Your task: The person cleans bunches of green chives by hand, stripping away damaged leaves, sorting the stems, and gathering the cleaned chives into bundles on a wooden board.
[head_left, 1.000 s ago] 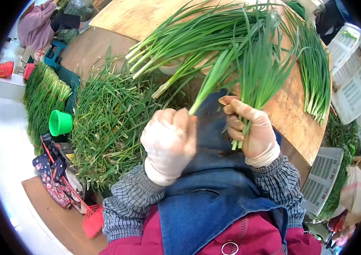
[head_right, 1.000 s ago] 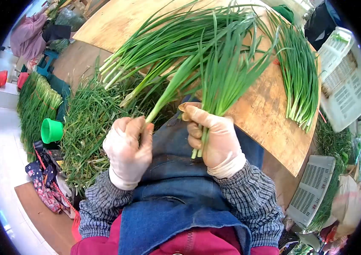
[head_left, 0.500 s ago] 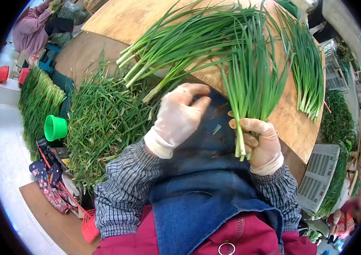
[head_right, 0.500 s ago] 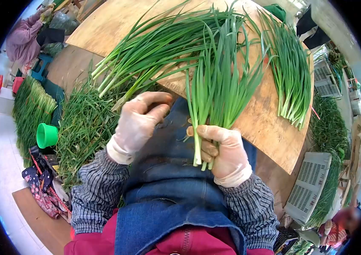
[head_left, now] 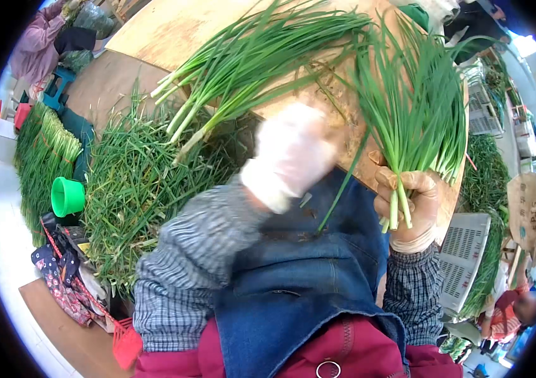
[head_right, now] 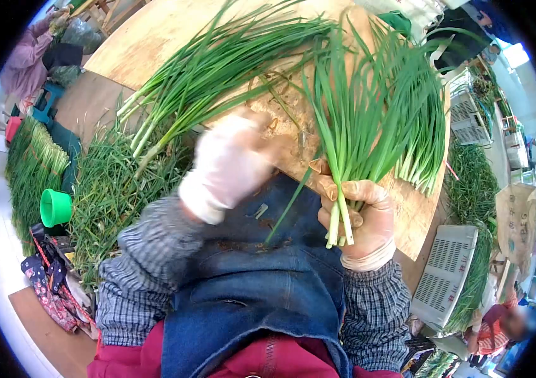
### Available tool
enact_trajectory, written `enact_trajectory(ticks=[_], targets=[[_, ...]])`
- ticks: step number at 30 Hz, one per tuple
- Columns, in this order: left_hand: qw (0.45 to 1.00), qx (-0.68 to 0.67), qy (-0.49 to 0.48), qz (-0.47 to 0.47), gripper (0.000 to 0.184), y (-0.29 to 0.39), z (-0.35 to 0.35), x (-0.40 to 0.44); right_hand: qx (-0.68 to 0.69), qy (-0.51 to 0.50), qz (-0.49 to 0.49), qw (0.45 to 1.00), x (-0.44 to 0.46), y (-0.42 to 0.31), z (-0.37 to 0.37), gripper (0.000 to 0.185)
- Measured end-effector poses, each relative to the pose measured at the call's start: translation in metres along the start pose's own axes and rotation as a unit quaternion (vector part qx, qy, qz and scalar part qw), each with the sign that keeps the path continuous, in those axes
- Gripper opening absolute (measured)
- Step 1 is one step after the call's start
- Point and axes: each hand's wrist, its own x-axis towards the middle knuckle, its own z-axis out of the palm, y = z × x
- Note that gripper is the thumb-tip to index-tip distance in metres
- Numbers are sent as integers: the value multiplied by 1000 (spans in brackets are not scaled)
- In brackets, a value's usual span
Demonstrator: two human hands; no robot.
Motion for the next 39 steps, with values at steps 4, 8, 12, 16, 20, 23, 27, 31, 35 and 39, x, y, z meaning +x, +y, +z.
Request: enact_trajectory(ticks=[4,8,12,16,20,23,27,31,35,39], targets=[[993,93,43,51,21,29,60,5,-10,8,-2,1000,-7,2,19,32],[979,200,25,8,8,-2,59,1,-44,-136,-29,989,-29,-18,40,49],[975,213,70,16,15,-52,-44,-82,-46,-182,-37,982,-7,-20,38,50],[922,332,-118,-161,20,-120,-107,-214,-91,-70,7,993,25,18,29,42],[925,347,-39,-151,22,-122,-115,-215,-37,-47,90,994,44,49,12,40],[960,232,154,15,28,-92,-104,-137,-60,-17,89,994,43,55,14,37],[955,286,78,-28,26,-75,-76,-64,-44,-4,26,999,40,56,31,33],[963,-170,26,-208,17,-70,-64,-59,-45,-27,19,998,42,55,49,31],[800,-442,-49,-403,16,-29,-67,-76,-147,91,51,984,59,81,37,19],[731,-523,-80,-431,17,-23,-54,-84,-197,103,56,973,59,94,34,19]])
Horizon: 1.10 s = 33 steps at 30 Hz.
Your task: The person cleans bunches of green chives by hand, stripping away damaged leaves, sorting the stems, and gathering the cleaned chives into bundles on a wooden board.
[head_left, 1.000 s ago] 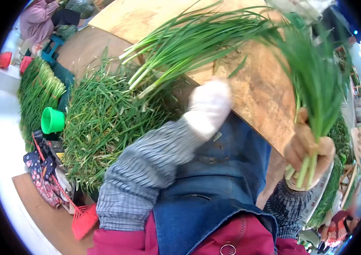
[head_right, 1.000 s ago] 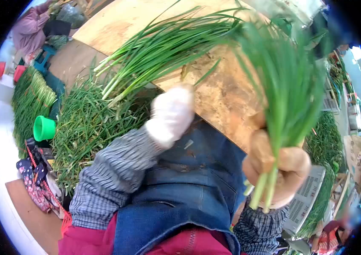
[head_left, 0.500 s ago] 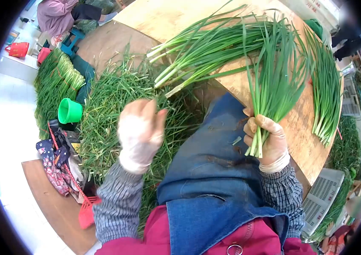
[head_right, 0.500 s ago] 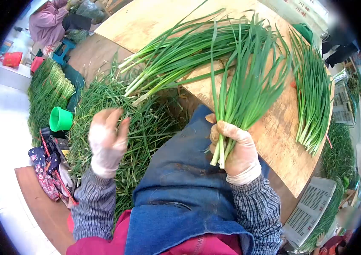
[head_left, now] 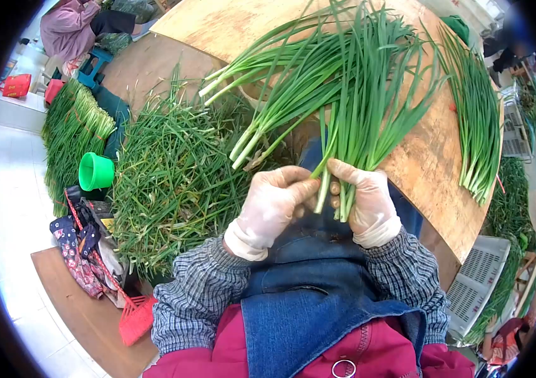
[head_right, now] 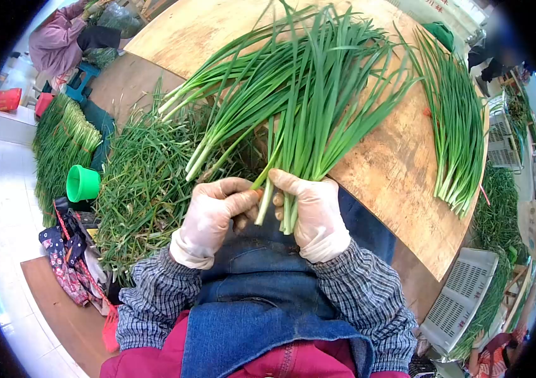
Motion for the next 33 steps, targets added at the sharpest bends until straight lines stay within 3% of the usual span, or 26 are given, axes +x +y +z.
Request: enact_trajectory(ticks=[2,4,5,7,10,11,13,15,17,19,21,23,27,31,33], targets=[[998,57,5,-16,21,7,4,-6,4,-29,13,999,-1,-2,1,22],[990,133,37,40,19,17,-13,-26,6,-28,-2,1000,-5,-6,4,14],[972,192,99,91,18,20,-27,-38,8,-27,-9,1000,-6,-7,5,11],[951,160,234,120,17,15,-74,-62,18,-27,14,999,-6,-10,-3,14],[884,291,359,68,15,-15,-180,-94,70,-25,33,997,-6,-10,-6,18],[722,549,419,42,13,-38,-217,-102,68,-28,29,997,-5,-8,-6,19],[425,811,375,147,15,-35,-197,-107,63,-41,25,997,-4,-7,-5,20],[637,601,346,338,18,-25,-137,-79,49,-59,28,997,-5,-6,-4,21],[857,402,177,271,17,1,-67,-62,66,-64,36,995,-5,-6,-2,22],[984,148,47,93,19,12,-26,-41,109,-70,33,991,-7,-5,0,21],[994,95,-41,31,21,19,-6,-19,119,-98,18,988,-7,-4,-4,19],[997,31,-65,-17,22,22,6,-6,117,-114,-8,987,-5,1,-5,16],[991,-104,-80,-14,18,10,11,8,70,-26,-36,997,-8,-1,0,12],[995,-85,-44,-16,15,3,16,10,-32,46,-31,998,-2,-2,2,12],[994,-90,-49,-43,13,-2,12,14,21,15,-4,1000,1,-4,0,14]])
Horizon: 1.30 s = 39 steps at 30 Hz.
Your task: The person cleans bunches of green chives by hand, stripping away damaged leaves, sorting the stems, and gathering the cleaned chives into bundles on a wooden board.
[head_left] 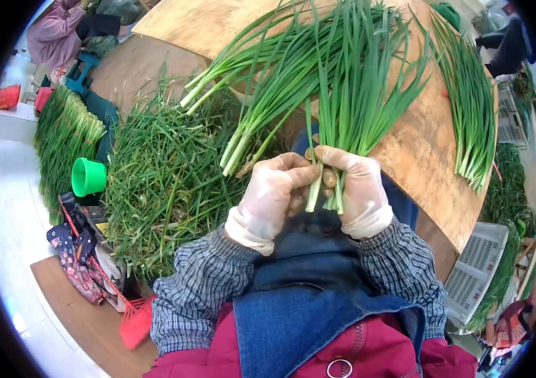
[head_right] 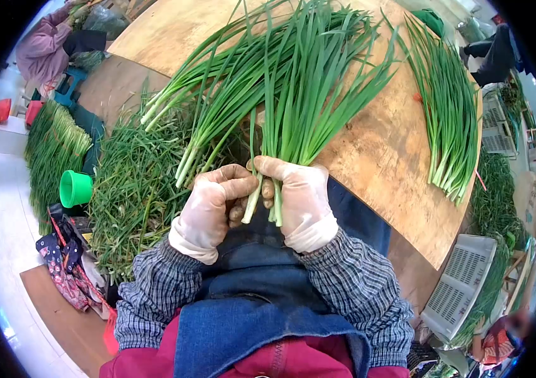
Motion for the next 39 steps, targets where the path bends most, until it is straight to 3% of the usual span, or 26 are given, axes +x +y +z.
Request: enact_trajectory(ticks=[2,6,11,14,20,24,27,34,35,39], targets=[[997,-67,-24,-3,14,-5,-5,2,53,-31,27,998,2,-2,-2,16],[999,-45,-8,15,20,-4,3,2,186,-117,70,973,3,2,-10,20],[997,-35,-10,64,14,2,11,1,96,-56,1,994,3,7,-4,15],[994,60,51,78,16,0,11,-1,-57,59,-28,996,-2,0,2,12],[992,-116,36,23,13,-12,-2,9,-22,4,-27,999,-2,-2,-1,17],[993,-85,-64,-43,14,0,-9,2,76,-45,-2,996,3,3,-8,17],[987,-131,-75,-50,18,0,-4,2,81,8,8,997,4,6,-5,16],[992,-113,-24,-53,15,-2,9,7,7,26,-1,1000,0,0,1,13],[988,-129,-72,-53,15,0,3,5,8,26,-1,1000,-2,-2,3,14],[989,-131,-58,-33,13,-7,0,8,2,19,-27,999,-3,-3,1,14]])
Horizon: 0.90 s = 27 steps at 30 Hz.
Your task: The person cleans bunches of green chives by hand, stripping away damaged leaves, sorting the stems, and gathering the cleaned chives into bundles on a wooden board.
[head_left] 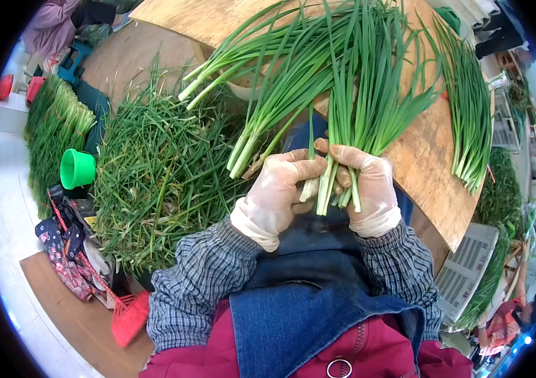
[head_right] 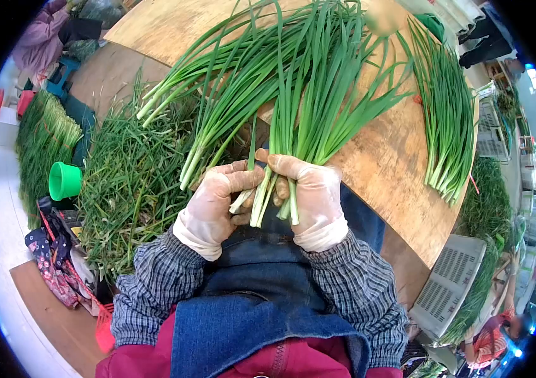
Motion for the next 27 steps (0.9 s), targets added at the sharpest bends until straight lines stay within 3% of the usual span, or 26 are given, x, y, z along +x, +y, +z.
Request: enact_trajectory(ticks=[3,4,7,9,11,13,15,16,18,19,20,21,23,24,25,26,27], targets=[[994,81,32,70,12,-1,10,-1,-106,32,-2,994,-2,-2,-2,12],[978,179,34,96,13,0,4,2,-103,30,-13,994,-2,-2,-2,11],[955,261,28,136,13,-3,3,7,-97,25,-46,994,-1,-1,-3,9],[976,181,38,116,14,6,10,-1,-97,27,-40,994,-3,-6,-5,7],[974,204,39,92,17,23,7,-17,-100,32,-38,994,-5,-11,-5,7],[938,313,64,138,13,44,0,-49,-36,15,-1,999,-7,-18,-11,10],[893,406,120,151,13,65,-18,-92,33,-4,4,999,-5,-18,-19,16],[855,452,144,210,12,67,-41,-113,43,-58,14,997,-2,-20,-25,15],[837,442,234,222,11,70,-88,-159,85,-82,-10,993,-6,-27,-21,14],[855,384,300,176,11,74,-110,-182,94,-84,-23,992,-11,-33,-16,14],[839,398,341,146,11,76,-135,-202,94,-71,-38,992,-13,-37,-16,21],[821,410,381,116,11,74,-164,-219,101,-130,-65,984,-17,-44,-10,29],[573,690,441,25,12,59,-244,-238,146,-124,-26,981,-25,-57,-1,31],[301,825,473,-69,12,46,-232,-228,138,-122,-35,982,-27,-59,1,29],[282,833,474,-48,20,42,-202,-206,156,-149,-16,976,-25,-56,1,29],[388,800,438,133,24,34,-201,-189,172,-174,4,970,-19,-48,-2,29],[533,724,359,251,26,32,-175,-162,185,-199,25,962,-13,-40,-5,29]])
